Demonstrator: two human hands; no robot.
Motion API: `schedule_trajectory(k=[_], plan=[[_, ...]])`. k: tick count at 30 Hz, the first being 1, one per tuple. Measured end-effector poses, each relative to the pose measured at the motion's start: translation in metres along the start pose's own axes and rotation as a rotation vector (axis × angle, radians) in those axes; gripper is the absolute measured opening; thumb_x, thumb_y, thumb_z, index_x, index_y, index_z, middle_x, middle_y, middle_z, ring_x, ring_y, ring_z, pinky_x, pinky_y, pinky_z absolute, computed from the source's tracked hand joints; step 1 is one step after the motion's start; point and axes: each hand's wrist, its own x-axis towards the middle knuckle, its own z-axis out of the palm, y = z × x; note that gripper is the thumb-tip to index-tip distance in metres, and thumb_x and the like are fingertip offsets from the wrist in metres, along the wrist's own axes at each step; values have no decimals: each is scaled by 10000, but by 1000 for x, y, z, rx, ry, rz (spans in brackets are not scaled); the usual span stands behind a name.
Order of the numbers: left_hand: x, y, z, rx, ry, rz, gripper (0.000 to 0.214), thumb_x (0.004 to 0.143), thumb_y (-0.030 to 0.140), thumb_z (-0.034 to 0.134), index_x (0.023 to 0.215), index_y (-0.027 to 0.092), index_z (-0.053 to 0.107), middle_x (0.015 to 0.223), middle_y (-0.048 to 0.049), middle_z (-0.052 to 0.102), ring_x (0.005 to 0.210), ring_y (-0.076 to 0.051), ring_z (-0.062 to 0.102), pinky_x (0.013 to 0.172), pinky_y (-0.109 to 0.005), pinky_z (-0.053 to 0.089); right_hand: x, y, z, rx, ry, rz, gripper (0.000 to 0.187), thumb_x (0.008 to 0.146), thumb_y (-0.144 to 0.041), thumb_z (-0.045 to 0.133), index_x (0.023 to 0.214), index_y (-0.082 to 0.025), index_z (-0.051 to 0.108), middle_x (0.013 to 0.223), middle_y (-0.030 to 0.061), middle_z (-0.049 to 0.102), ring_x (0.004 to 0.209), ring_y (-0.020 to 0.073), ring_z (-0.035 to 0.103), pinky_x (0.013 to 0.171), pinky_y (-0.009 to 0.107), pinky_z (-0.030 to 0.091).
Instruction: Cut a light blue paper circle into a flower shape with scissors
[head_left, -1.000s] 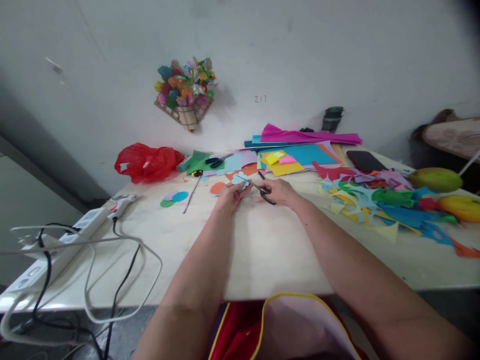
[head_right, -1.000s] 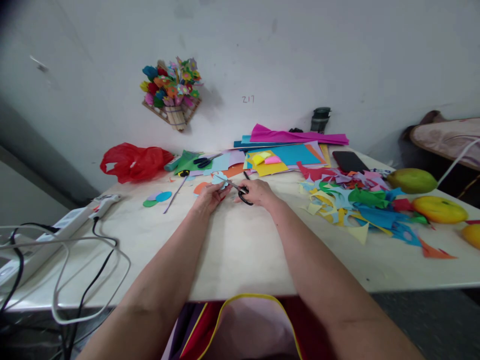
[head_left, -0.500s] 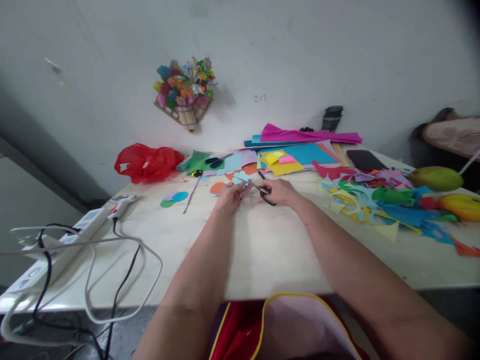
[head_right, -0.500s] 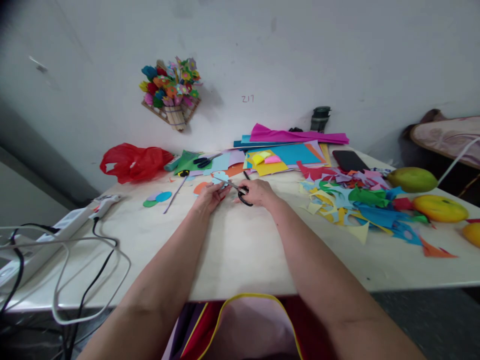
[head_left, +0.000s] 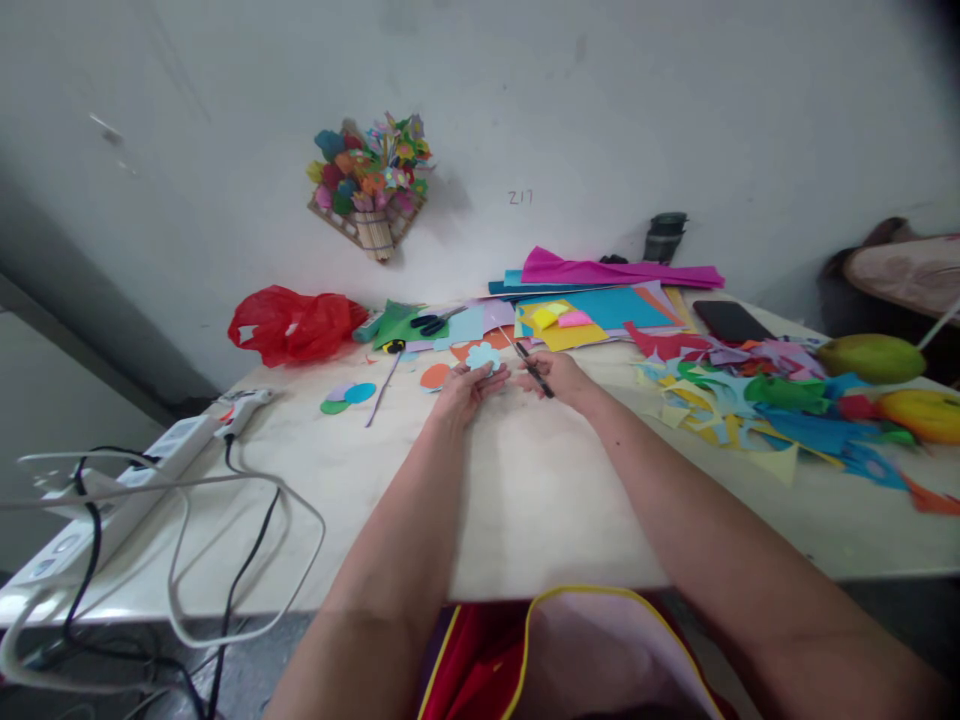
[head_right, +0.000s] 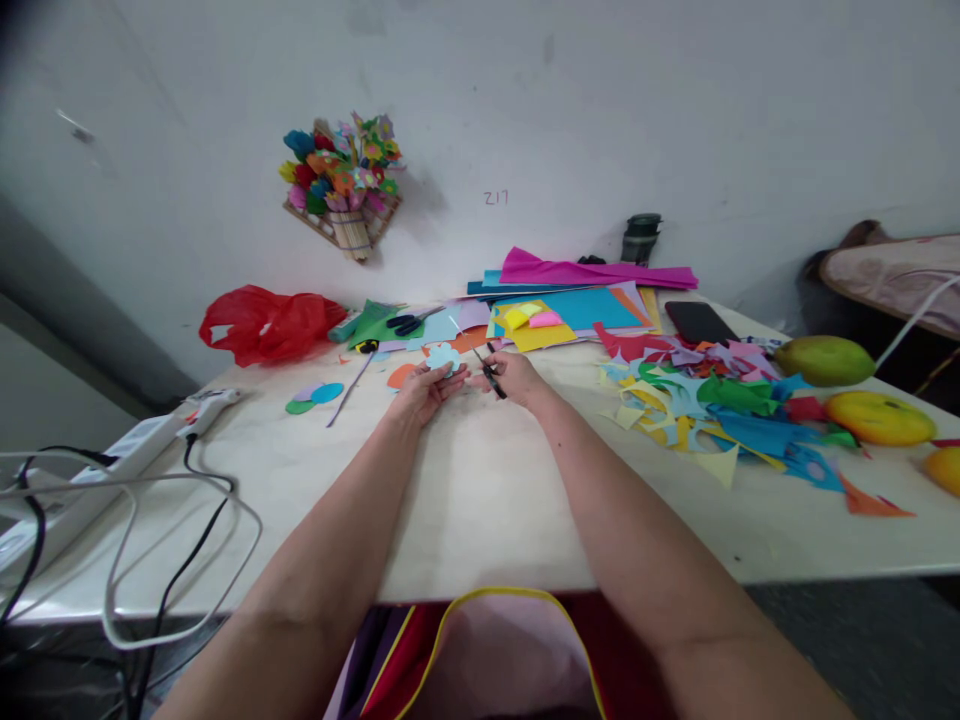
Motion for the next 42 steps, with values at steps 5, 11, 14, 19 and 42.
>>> schedule_trajectory(k=[5, 11, 14, 19, 42], plan=[[-2, 1, 3, 6, -37, 28, 208, 679, 111, 626, 886, 93, 616, 861, -110, 679, 833, -219, 651, 787, -334, 518, -2, -2, 5, 153, 27, 16, 343, 542, -209, 725, 830, -155, 546, 568, -12, 576, 419, 80, 476, 430, 222, 386], [-2, -3, 6, 42, -79, 34, 187, 604, 127, 685, 782, 92, 639, 793, -72, 675, 760, -179, 645, 777, -334, 521, 0, 0, 12, 285, 65, -17, 350, 527, -199, 716, 820, -173, 526, 541, -44, 554, 430, 81, 503, 443, 214, 396], [0, -4, 5, 91, -112, 25, 212, 595, 153, 701, 792, 93, 649, 816, -68, 672, 746, -166, 635, 729, -308, 525, 0, -4, 13, 302, 119, -30, 355, 509, -196, 707, 806, -172, 516, 522, -55, 539, 417, 74, 486, 436, 209, 391], [1, -5, 4, 141, -115, 13, 241, 576, 180, 722, 791, 95, 655, 821, -64, 672, 744, -162, 628, 712, -298, 508, 1, -7, 13, 305, 207, -73, 338, 494, -212, 679, 787, -173, 516, 478, -81, 496, 425, 79, 472, 442, 215, 387], [-2, 1, 6, 107, -14, 71, 207, 622, 193, 702, 785, 103, 611, 738, -71, 673, 648, -162, 649, 667, -279, 517, -2, 2, -2, 105, -2, -38, 291, 649, -360, 667, 830, -165, 548, 545, -23, 562, 407, 87, 529, 310, 159, 256]])
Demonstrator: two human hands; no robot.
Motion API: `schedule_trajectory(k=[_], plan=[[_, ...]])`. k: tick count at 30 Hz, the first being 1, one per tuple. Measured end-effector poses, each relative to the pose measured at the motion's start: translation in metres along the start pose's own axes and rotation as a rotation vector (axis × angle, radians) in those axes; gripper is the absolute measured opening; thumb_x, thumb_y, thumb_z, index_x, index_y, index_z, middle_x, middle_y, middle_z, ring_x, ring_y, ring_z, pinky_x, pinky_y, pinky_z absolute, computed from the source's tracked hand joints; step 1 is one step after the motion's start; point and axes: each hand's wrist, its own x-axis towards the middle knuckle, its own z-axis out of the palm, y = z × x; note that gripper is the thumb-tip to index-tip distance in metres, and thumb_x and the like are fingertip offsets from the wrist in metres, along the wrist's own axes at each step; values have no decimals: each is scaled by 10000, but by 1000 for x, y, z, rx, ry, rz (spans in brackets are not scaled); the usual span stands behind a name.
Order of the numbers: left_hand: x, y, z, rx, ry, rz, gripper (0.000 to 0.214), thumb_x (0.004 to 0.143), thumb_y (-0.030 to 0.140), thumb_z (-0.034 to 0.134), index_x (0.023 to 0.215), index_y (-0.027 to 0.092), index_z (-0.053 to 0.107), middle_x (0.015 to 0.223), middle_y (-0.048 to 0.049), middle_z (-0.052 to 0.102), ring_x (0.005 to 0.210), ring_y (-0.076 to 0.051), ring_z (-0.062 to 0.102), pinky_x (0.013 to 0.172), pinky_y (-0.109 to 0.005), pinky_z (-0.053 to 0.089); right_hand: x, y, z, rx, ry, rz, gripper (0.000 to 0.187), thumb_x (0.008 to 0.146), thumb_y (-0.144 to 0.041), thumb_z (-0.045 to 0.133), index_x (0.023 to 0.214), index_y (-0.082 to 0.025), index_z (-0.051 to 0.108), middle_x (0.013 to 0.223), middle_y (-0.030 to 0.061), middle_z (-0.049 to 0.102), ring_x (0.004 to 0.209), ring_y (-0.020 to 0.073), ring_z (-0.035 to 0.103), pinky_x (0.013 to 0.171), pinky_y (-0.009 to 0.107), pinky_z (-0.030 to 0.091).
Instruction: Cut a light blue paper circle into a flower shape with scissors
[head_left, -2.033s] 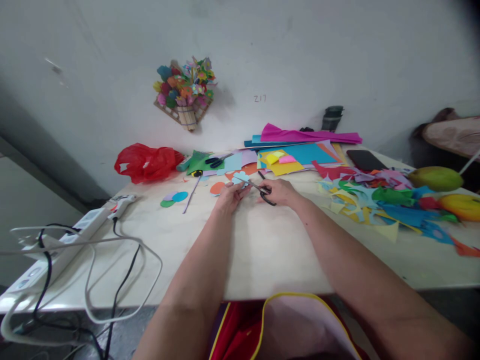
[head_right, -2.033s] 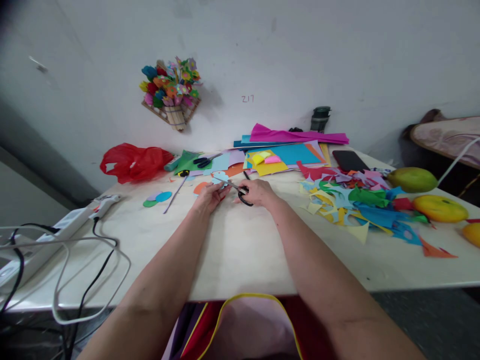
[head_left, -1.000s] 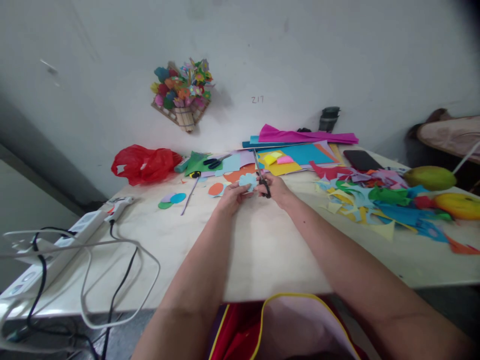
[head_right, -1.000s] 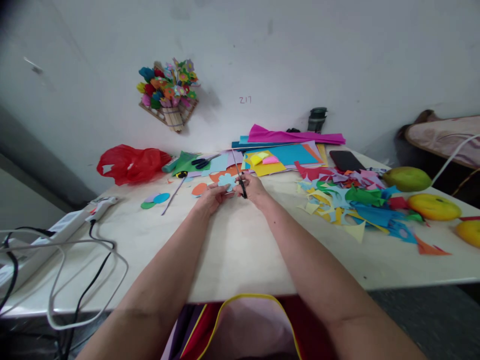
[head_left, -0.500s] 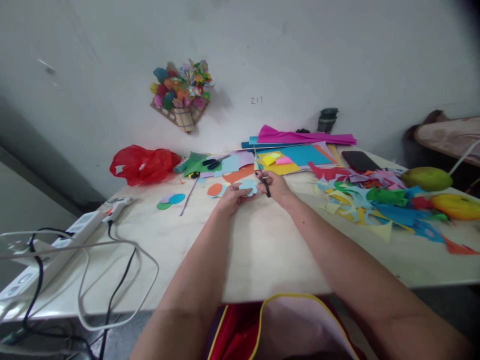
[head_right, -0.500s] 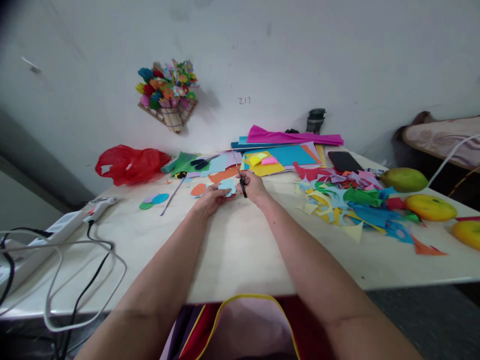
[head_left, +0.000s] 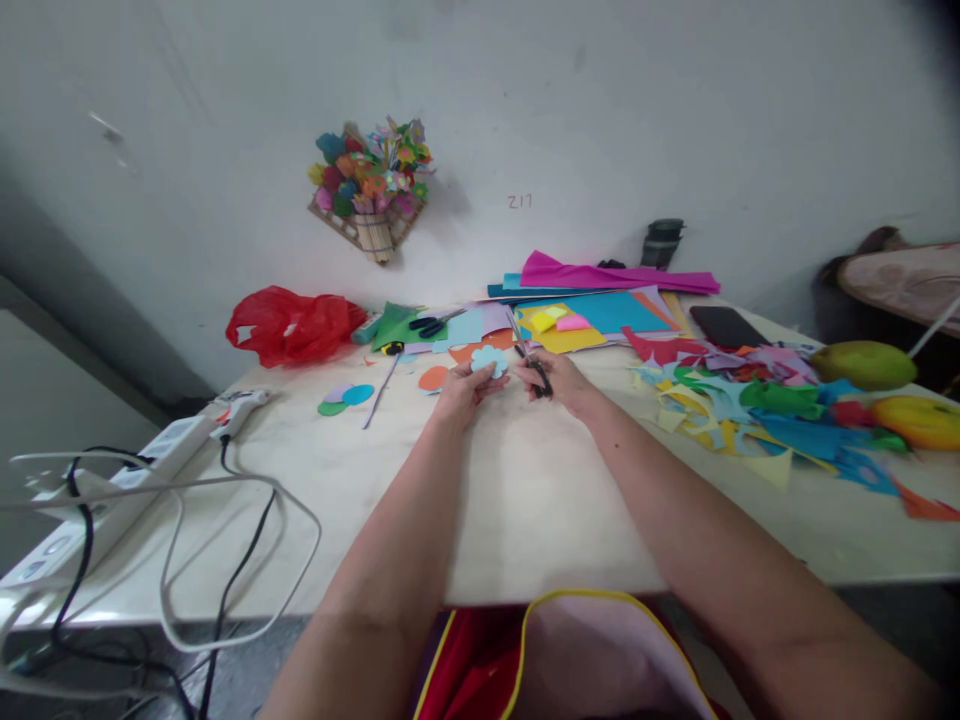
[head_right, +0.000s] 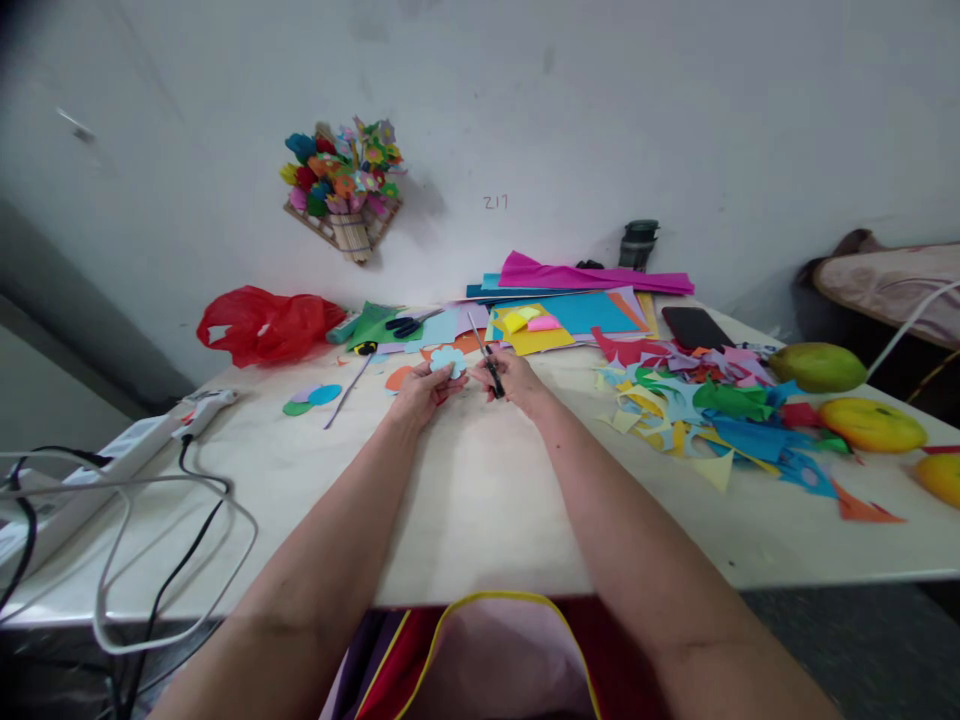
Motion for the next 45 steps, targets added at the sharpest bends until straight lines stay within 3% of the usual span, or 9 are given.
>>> schedule_trajectory(k=[10, 16, 21, 31, 38, 45], plan=[[3, -3, -4, -71, 30, 35, 202, 657, 177, 674, 839, 116, 608, 784, -69, 673, 714, -176, 658, 662, -264, 533, 1, 7, -3, -81, -147, 59, 252, 725, -403, 591, 775, -160, 551, 541, -16, 577, 360, 59, 495, 281, 141, 250], [5, -3, -6, -128, 50, 31, 185, 672, 140, 646, 853, 114, 614, 857, -75, 670, 804, -188, 653, 812, -329, 507, -1, 6, -4, -72, -201, 80, 246, 729, -378, 601, 743, -142, 531, 545, 6, 589, 380, 79, 528, 276, 151, 267], [3, -2, -6, -173, 47, 31, 216, 677, 116, 622, 892, 112, 608, 883, -77, 670, 819, -196, 651, 818, -338, 505, -2, 7, -4, -45, -249, 70, 243, 753, -374, 583, 743, -137, 528, 580, 23, 607, 400, 78, 538, 292, 154, 285], [0, 0, -9, -167, -27, -35, 244, 659, 89, 582, 903, 85, 603, 956, -135, 661, 882, -228, 636, 802, -349, 514, 16, 5, -15, -40, -297, 102, 252, 750, -390, 583, 753, -141, 539, 569, 27, 610, 400, 101, 541, 299, 178, 277], [0, -1, -10, -127, -71, -40, 245, 632, 96, 599, 875, 69, 617, 943, -150, 662, 875, -250, 636, 801, -382, 513, 11, 14, -18, -9, -217, 93, 268, 730, -405, 588, 776, -145, 544, 569, 4, 595, 407, 90, 532, 319, 176, 267], [0, -3, -10, -76, -79, -34, 243, 607, 108, 627, 846, 61, 624, 873, -142, 668, 809, -238, 645, 773, -373, 514, 2, 10, -21, -103, -248, 118, 263, 694, -398, 612, 725, -151, 525, 521, -14, 573, 353, 65, 469, 310, 175, 236]])
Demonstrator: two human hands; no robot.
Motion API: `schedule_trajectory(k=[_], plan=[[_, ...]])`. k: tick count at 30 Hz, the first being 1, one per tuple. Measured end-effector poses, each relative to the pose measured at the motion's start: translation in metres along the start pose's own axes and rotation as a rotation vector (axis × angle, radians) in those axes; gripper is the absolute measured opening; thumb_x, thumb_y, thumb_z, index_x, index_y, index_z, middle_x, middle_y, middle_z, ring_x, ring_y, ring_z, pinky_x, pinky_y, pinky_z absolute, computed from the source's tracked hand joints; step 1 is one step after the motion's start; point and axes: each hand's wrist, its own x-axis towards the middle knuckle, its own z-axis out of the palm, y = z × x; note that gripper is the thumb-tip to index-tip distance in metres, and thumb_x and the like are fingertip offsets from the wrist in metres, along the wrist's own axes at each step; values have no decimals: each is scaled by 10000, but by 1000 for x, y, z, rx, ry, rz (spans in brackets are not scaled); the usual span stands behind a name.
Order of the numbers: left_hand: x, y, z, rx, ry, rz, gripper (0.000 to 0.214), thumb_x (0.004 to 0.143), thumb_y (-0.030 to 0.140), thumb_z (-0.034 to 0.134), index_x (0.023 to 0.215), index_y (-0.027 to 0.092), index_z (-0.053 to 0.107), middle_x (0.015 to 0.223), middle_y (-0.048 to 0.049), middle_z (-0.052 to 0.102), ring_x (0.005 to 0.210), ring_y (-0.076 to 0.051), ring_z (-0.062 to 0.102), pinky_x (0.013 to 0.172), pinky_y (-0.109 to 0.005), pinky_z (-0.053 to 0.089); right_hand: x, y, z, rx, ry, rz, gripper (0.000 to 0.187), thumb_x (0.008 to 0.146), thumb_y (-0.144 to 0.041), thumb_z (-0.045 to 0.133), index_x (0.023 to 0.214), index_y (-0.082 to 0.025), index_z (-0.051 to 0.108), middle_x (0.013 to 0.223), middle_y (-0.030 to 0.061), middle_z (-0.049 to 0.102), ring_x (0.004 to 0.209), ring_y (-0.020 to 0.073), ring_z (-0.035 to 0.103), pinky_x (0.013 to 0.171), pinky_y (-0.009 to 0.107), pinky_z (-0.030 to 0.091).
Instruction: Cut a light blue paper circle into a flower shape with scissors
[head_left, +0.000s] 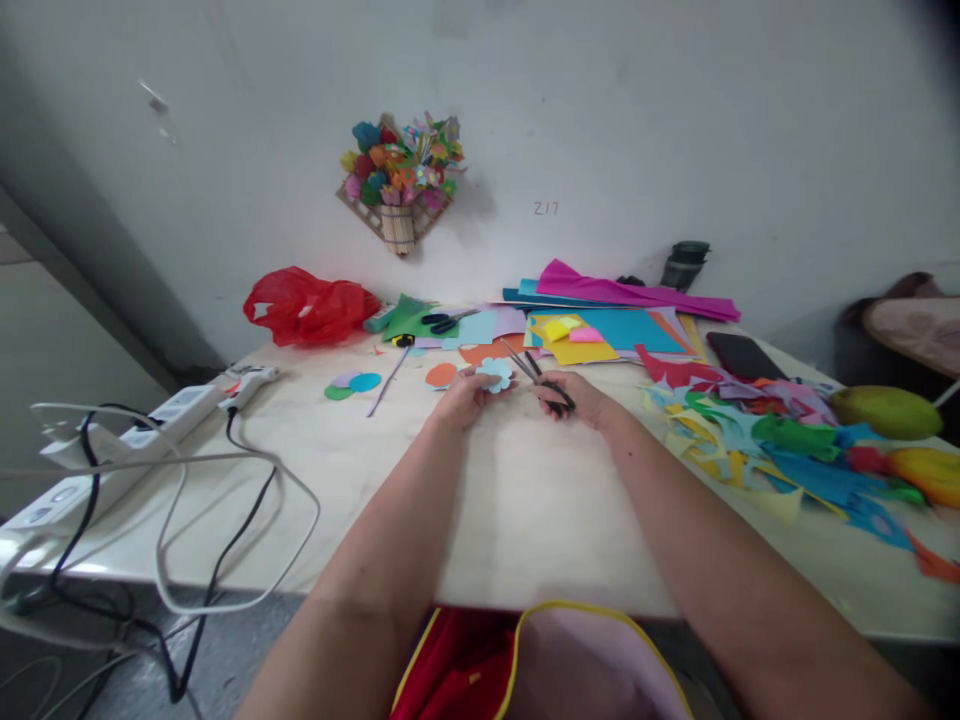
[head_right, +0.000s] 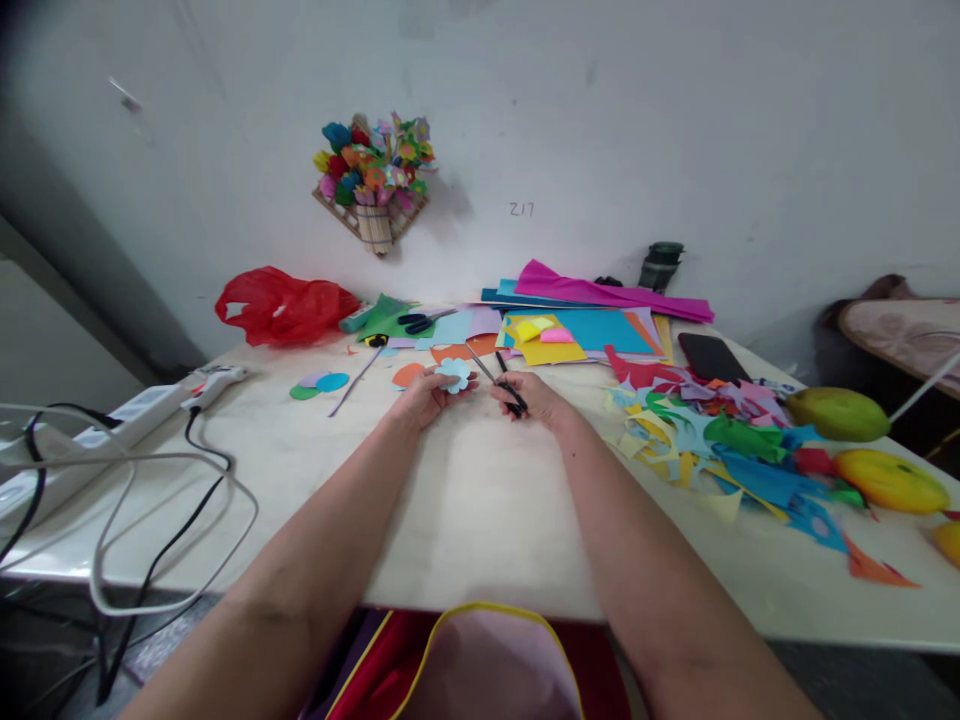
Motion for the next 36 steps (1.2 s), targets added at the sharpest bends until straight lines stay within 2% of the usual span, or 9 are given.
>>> schedule_trajectory(k=[4, 8, 11, 13, 17, 24, 28, 33, 36], plan=[[2, -2, 0, 28, 15, 0, 216, 571, 115, 636, 781, 71, 622, 754, -105, 666, 703, -208, 643, 706, -364, 522, -3, -1, 0, -27, -16, -18, 253, 709, -389, 600, 708, -152, 513, 537, -6, 577, 371, 65, 483, 321, 166, 253], [4, -3, 0, 93, 13, 3, 183, 564, 132, 633, 737, 78, 611, 678, -76, 646, 575, -159, 606, 606, -325, 517, 0, -1, 3, -21, 50, -1, 252, 662, -354, 651, 763, -149, 547, 515, -17, 565, 355, 68, 463, 317, 168, 261], [4, -3, 0, 146, 2, -12, 168, 561, 136, 630, 720, 90, 600, 628, -46, 620, 513, -133, 571, 566, -311, 508, 3, -3, 6, 112, 109, -59, 309, 608, -294, 702, 833, -148, 547, 540, -20, 578, 403, 79, 498, 397, 192, 371], [4, -4, 1, 174, -10, -22, 167, 557, 140, 632, 715, 101, 594, 610, -27, 604, 488, -120, 551, 550, -306, 504, 5, -5, 7, 189, 167, -103, 352, 580, -275, 723, 855, -160, 534, 584, -15, 600, 437, 85, 521, 438, 203, 398], [4, -5, 2, 218, -33, -27, 150, 558, 160, 642, 690, 119, 585, 620, -11, 591, 486, -108, 536, 516, -280, 493, 8, -8, 10, 237, 243, -129, 389, 547, -250, 739, 870, -172, 536, 605, -25, 588, 468, 90, 536, 446, 204, 386], [2, -4, 6, 304, -71, -28, 137, 558, 160, 648, 665, 126, 570, 607, -9, 581, 467, -101, 530, 477, -247, 470, 8, -9, 19, 223, 231, -104, 407, 501, -220, 737, 848, -172, 530, 598, -35, 584, 485, 94, 534, 488, 227, 426], [2, -5, 6, 317, -61, -37, 136, 560, 164, 655, 660, 131, 568, 587, -6, 576, 459, -101, 525, 472, -244, 465, 8, -12, 23, 215, 268, -101, 396, 490, -196, 723, 835, -176, 529, 580, -40, 576, 477, 93, 522, 492, 232, 432], [2, -3, 8, 223, -22, -40, 155, 560, 174, 658, 694, 126, 597, 632, -28, 601, 534, -127, 544, 527, -281, 499, 10, -13, 26, 236, 298, -140, 365, 507, -193, 686, 832, -174, 520, 568, -48, 563, 491, 94, 523, 526, 244, 440], [4, -1, 8, 95, 32, -57, 144, 617, 236, 603, 701, 120, 606, 640, -54, 615, 575, -150, 556, 573, -319, 515, 11, -12, 28, 241, 319, -152, 367, 513, -191, 675, 845, -175, 519, 575, -48, 572, 494, 93, 520, 521, 240, 429]])
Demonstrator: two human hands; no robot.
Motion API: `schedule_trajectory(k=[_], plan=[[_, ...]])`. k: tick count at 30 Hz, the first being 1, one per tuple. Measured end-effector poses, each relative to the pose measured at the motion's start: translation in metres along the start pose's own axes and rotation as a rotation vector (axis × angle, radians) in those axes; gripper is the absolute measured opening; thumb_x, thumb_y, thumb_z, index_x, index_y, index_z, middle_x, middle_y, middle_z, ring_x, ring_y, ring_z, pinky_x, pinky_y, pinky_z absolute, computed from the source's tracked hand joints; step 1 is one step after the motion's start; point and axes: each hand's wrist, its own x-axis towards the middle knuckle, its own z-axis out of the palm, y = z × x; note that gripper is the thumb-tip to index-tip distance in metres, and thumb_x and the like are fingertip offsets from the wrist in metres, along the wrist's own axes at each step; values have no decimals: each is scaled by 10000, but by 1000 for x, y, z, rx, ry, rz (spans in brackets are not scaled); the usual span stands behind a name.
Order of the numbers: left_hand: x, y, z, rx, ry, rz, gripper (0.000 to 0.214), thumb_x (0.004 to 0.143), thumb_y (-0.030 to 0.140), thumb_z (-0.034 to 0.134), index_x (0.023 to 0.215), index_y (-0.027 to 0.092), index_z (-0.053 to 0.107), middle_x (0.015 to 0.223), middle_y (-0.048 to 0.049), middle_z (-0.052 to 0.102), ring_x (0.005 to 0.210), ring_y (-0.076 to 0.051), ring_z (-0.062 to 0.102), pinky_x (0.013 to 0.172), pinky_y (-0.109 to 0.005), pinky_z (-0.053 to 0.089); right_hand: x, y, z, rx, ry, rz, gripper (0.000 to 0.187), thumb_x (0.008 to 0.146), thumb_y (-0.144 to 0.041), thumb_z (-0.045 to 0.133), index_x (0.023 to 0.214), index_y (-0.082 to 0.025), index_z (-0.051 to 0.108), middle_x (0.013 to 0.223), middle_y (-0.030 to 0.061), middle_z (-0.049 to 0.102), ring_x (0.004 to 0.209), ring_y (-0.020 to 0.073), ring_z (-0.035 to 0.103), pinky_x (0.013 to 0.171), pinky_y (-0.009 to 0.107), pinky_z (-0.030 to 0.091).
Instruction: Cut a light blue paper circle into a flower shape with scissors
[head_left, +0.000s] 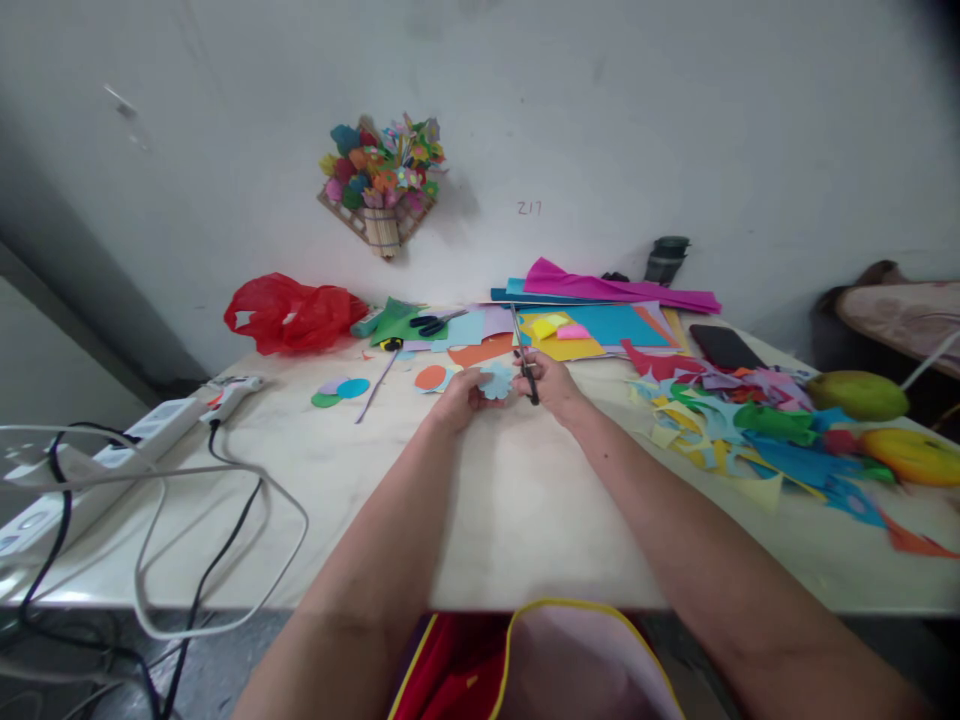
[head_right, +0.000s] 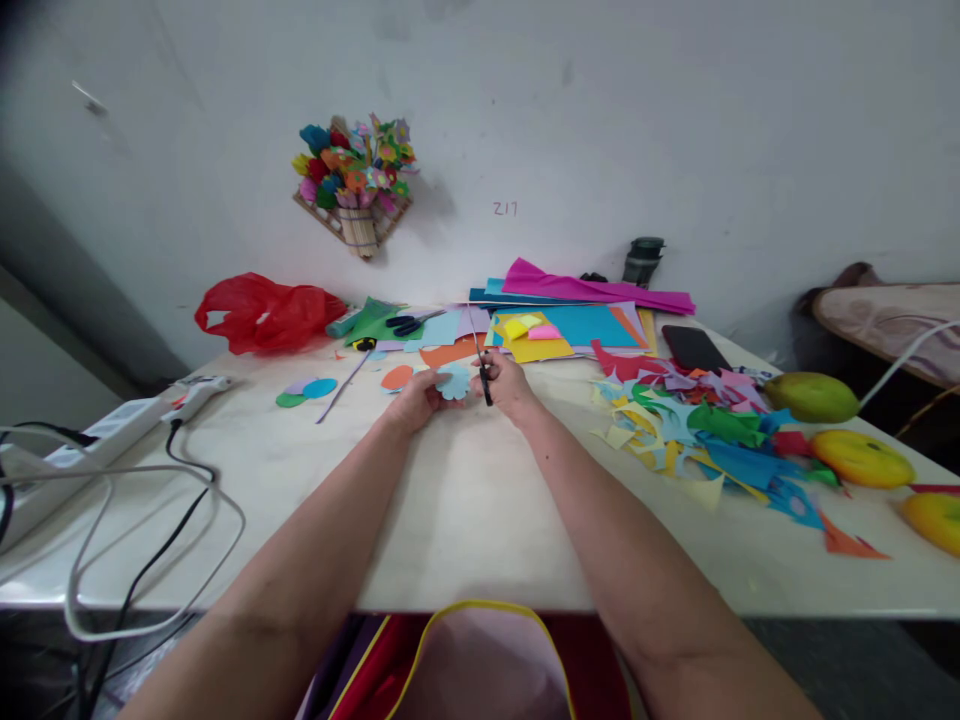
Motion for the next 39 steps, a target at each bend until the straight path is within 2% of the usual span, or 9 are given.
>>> schedule_trajectory(k=[6, 9, 13, 18, 25, 28, 31, 34, 39], plan=[[3, 3, -3, -120, 4, -50, 273, 708, 372, 503, 706, 122, 613, 646, -83, 623, 628, -187, 591, 631, -367, 523, 2, 2, 0, 5, 41, -21, 371, 504, -191, 675, 840, -178, 519, 558, -53, 562, 501, 95, 505, 515, 236, 414], [1, 1, -3, -34, -36, -8, 208, 656, 289, 610, 765, 113, 623, 703, -78, 641, 671, -182, 604, 651, -346, 521, 2, 3, 1, -18, 71, -22, 361, 506, -187, 659, 841, -178, 524, 544, -59, 542, 496, 97, 497, 483, 225, 389], [-2, -1, 0, 69, -72, 24, 247, 573, 155, 682, 811, 108, 633, 738, -50, 643, 653, -150, 601, 633, -302, 515, 2, 3, 4, -13, 88, -7, 374, 486, -171, 650, 840, -168, 529, 535, -59, 535, 504, 102, 506, 473, 218, 385], [-1, -4, 0, 22, -52, 67, 239, 575, 155, 696, 803, 116, 634, 715, -18, 636, 625, -128, 600, 636, -279, 507, 0, 2, 9, -4, 82, 8, 402, 475, -205, 690, 838, -159, 525, 532, -56, 548, 467, 97, 504, 456, 219, 387], [3, -5, -8, -19, 6, 80, 240, 613, 184, 704, 819, 98, 616, 748, -60, 663, 624, -139, 628, 645, -269, 514, -2, -3, 1, -35, 43, 74, 403, 531, -268, 715, 868, -168, 517, 523, -55, 540, 406, 87, 509, 353, 171, 292], [2, -4, -10, -11, -4, 81, 259, 642, 183, 691, 872, 114, 596, 785, -70, 671, 669, -157, 649, 641, -259, 523, -1, -4, -9, -110, -39, 104, 382, 577, -283, 713, 893, -167, 532, 523, -46, 545, 388, 68, 488, 326, 153, 251], [2, -3, -11, -13, 11, 91, 243, 661, 183, 680, 878, 115, 593, 823, -77, 672, 721, -166, 656, 671, -256, 530, 0, -2, -19, -171, -129, 102, 263, 673, -338, 655, 824, -157, 541, 519, -35, 540, 372, 50, 467, 314, 147, 242], [2, -3, -11, -6, 31, 87, 235, 676, 186, 669, 886, 106, 601, 847, -94, 670, 767, -183, 656, 694, -266, 533, 0, -1, -25, -213, -236, 93, 226, 746, -368, 584, 775, -150, 533, 554, -8, 572, 385, 56, 484, 296, 151, 236], [2, -2, -11, -47, 45, 87, 238, 671, 167, 667, 891, 96, 611, 847, -103, 672, 774, -197, 657, 731, -299, 533, -1, -3, -32, -300, -315, 120, 223, 759, -365, 572, 760, -143, 543, 591, 15, 604, 417, 67, 519, 296, 152, 271]])
